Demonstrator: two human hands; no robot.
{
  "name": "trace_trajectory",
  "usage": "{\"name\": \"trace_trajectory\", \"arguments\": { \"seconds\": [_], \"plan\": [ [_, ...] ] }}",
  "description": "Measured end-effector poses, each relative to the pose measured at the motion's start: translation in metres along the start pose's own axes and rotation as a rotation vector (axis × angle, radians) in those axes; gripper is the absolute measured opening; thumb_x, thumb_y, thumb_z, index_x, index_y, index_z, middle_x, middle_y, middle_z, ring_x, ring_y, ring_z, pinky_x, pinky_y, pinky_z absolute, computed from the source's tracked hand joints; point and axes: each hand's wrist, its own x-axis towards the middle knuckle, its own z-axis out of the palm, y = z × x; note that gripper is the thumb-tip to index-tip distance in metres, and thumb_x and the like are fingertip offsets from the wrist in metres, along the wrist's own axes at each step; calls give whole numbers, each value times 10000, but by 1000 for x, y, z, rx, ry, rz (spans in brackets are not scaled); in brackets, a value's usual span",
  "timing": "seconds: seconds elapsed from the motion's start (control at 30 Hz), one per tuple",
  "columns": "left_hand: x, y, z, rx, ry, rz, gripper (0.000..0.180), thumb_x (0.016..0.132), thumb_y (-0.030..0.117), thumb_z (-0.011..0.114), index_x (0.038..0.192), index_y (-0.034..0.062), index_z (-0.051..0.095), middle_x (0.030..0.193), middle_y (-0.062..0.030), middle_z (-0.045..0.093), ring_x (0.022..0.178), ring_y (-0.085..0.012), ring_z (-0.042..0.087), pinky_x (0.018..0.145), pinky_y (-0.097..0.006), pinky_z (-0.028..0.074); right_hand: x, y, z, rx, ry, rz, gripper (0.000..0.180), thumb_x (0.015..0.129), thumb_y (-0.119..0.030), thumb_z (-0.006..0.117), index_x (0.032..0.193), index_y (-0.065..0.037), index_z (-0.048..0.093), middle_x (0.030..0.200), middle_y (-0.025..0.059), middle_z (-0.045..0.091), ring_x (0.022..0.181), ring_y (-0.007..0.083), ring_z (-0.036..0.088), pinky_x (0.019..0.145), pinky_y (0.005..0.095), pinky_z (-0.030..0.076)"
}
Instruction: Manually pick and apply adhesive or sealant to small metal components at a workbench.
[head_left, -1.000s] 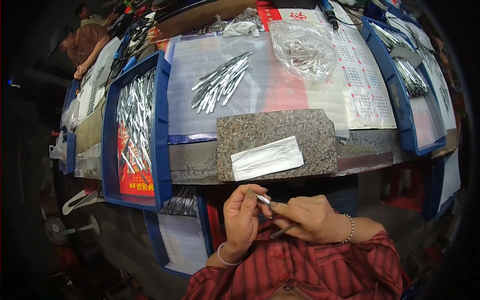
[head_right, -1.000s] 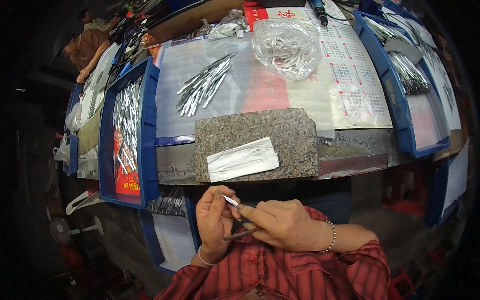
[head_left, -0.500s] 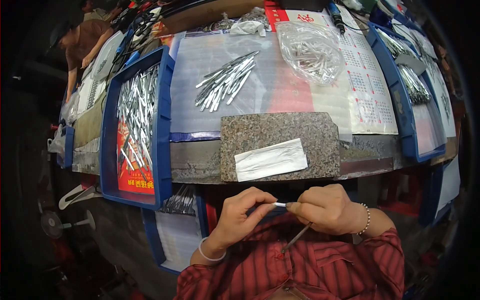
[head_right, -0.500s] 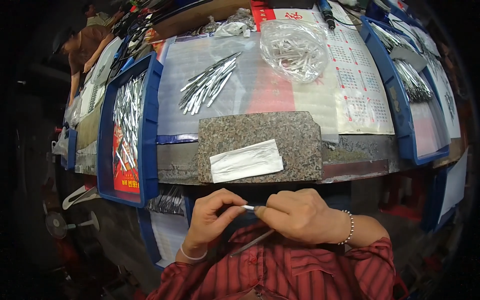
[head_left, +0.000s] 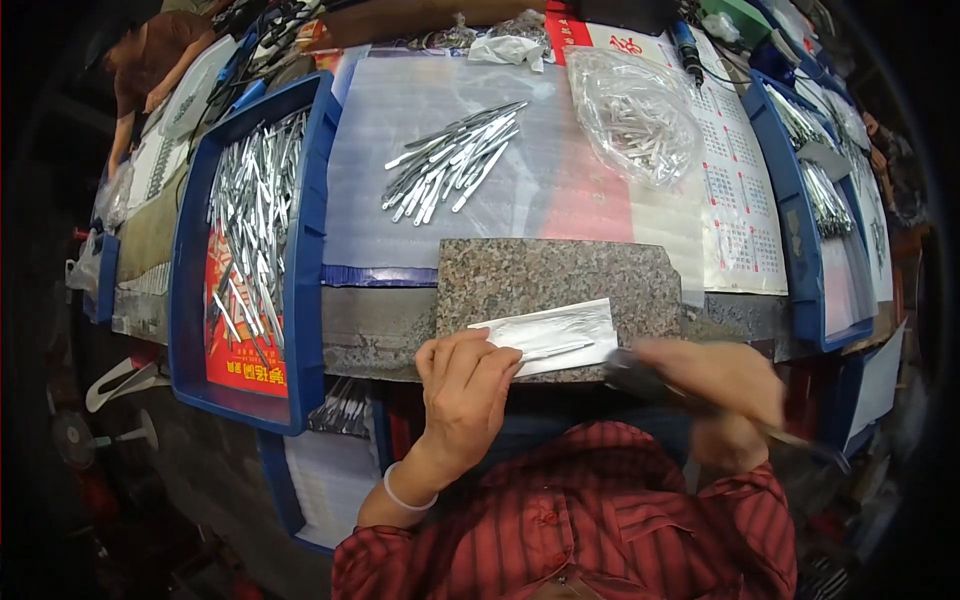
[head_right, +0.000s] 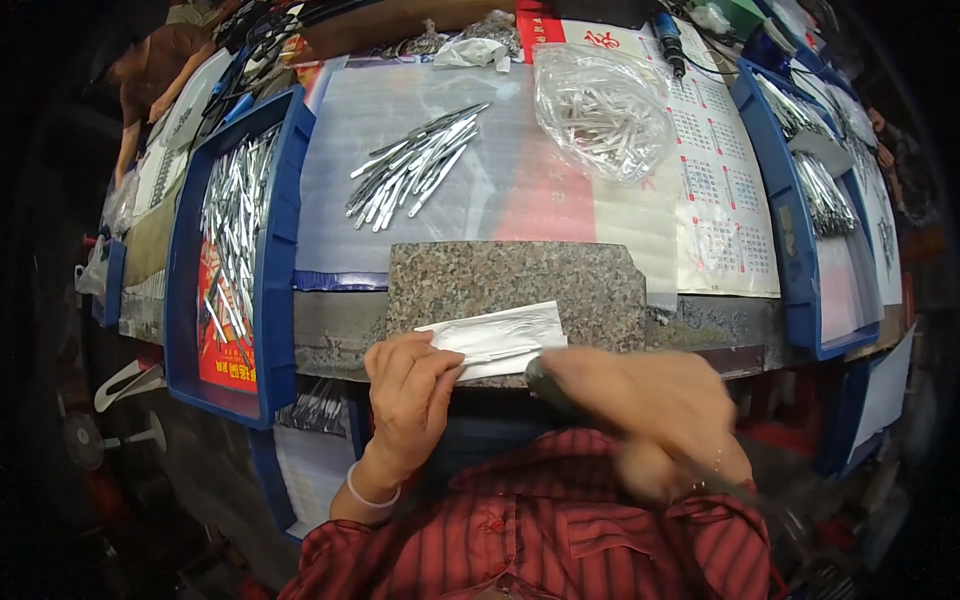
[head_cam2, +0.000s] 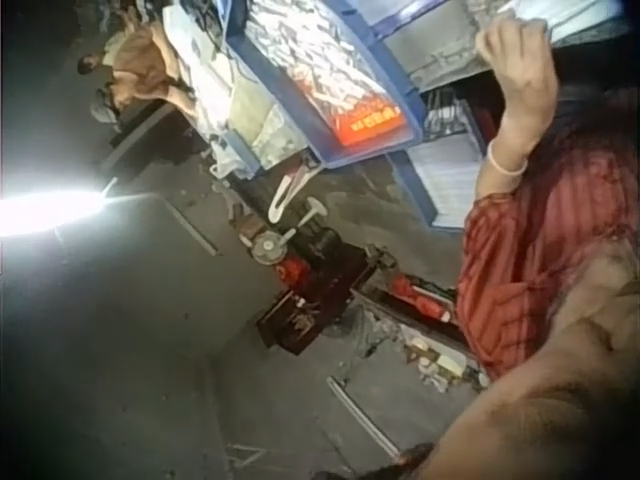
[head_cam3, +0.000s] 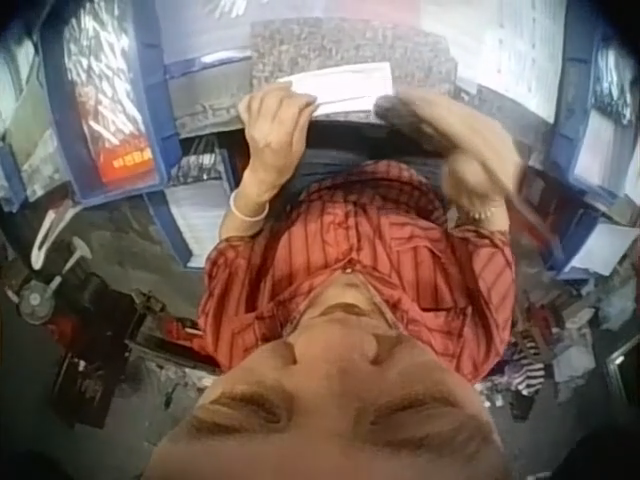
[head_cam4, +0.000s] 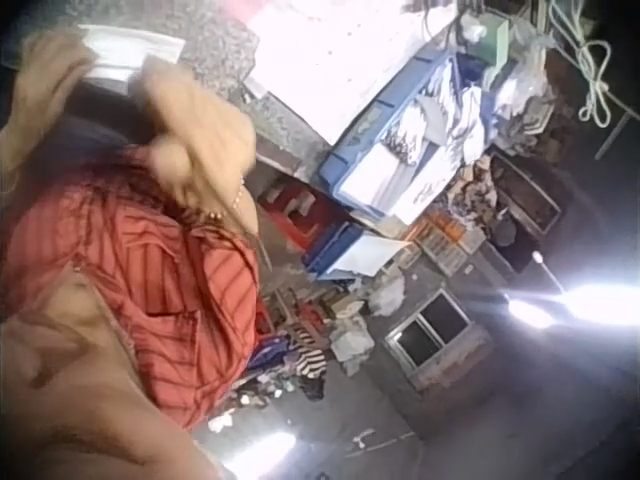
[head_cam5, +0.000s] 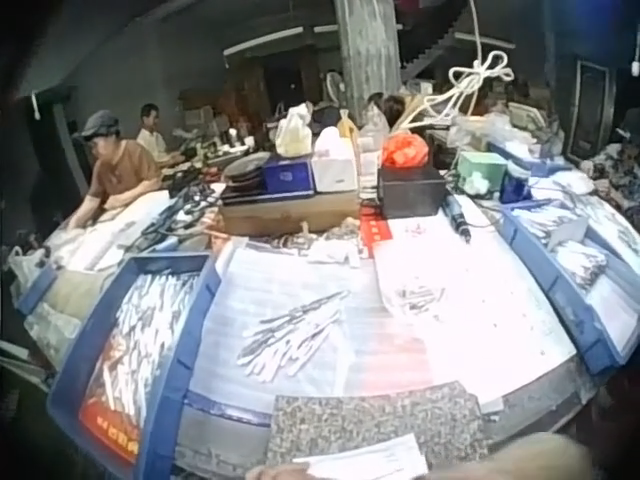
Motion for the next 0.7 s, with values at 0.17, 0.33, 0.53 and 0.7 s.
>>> {"name": "trace_trajectory", "arguments": {
  "seconds": [0.17, 0.33, 0.53, 0.7],
  "plan": [
    [1, -1, -3, -42, -20, 13, 209, 739, 28, 728, 927, 82, 656, 858, -63, 583, 932, -284, 595, 847, -391, 368, 14, 15, 31, -195, -378, 162, 214, 910, -249, 637, 945, -38, 628, 799, 150, 670, 554, 287, 619, 457, 353, 452],
    [2, -5, -4, -51, -46, -3, 225, 724, 29, 738, 926, 88, 659, 842, -53, 575, 921, -269, 598, 832, -389, 364, 14, 19, 26, -55, -298, 288, 228, 921, -262, 621, 949, -37, 638, 792, 164, 639, 607, 316, 630, 531, 362, 499],
    [1, -7, -3, -43, -40, 8, 238, 708, 23, 740, 925, 87, 663, 841, -49, 576, 912, -265, 601, 828, -383, 362, 27, -16, 5, 77, 4, -183, 387, 995, -323, 480, 1006, 42, 610, 948, 290, 685, 495, 207, 621, 403, 281, 465],
    [1, -12, -3, -82, -49, 20, 227, 719, 31, 709, 934, 81, 656, 848, -44, 572, 927, -255, 601, 834, -386, 362, 36, -14, 37, 148, -49, -191, 422, 1000, -370, 476, 968, 28, 611, 1009, 324, 663, 466, 161, 580, 392, 287, 454]
  ]
}}
